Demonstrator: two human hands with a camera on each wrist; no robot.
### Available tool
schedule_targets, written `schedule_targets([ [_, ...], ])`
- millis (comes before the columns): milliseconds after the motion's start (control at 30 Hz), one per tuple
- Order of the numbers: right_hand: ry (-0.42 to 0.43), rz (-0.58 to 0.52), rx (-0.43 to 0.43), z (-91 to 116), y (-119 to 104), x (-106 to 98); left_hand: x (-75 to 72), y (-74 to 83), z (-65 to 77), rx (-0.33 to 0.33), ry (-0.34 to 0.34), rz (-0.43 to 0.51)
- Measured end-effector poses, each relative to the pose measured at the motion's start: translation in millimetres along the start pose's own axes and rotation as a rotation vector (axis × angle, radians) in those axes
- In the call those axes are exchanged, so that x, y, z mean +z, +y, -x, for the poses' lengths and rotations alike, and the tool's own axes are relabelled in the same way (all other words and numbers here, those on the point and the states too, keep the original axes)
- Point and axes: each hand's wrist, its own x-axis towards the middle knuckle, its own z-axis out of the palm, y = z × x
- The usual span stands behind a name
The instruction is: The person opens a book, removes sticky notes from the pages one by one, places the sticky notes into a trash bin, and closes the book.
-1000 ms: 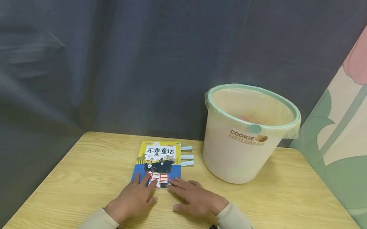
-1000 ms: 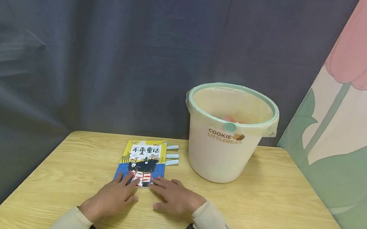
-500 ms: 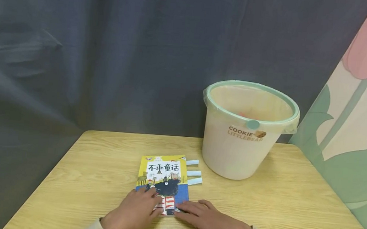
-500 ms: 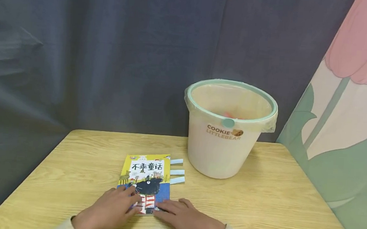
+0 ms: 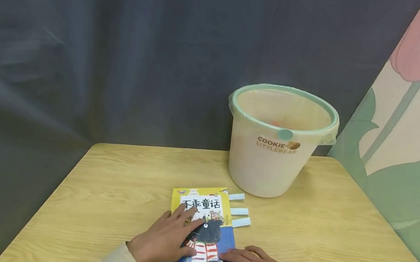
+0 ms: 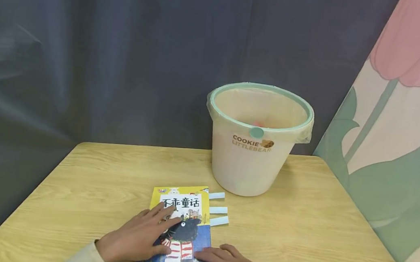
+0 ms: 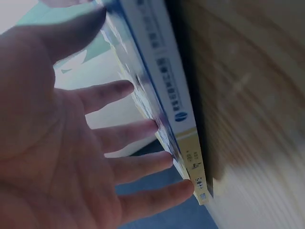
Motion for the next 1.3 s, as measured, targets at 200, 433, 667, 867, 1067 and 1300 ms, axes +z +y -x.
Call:
schedule_targets([
  [200,0.006,0.033,-0.099,-1.1,-0.3,-10.1,-3.5,10.4,-7.3,0.075,-0.033,0.044],
  [433,-0.079,-0.104,-0.094,-0.2,2.8,-19.8,-3.0,23.1,-15.7,0.148,-0.076,0.007],
  [667,-0.223,-0.388,0.066,-4.8,10.0,-48.9,-1.4,28.9,-19.3,0.116,-0.116,-0.017],
  [867,-0.164,-0.496,0.482,-6.9,34.3,-75.7,0.2,33.2,-21.6,0.112,-0.105,-0.018],
  [1067,-0.039,-0.457,0.628,-11.3,82.4,-63.6,-0.6,31.9,-23.5,0.111,-0.119,-0.013],
  [1300,-0.028,-0.404,0.626,-21.5,113.7,-35.1,0.0,29.4,-21.4,0.116,-0.123,-0.003],
])
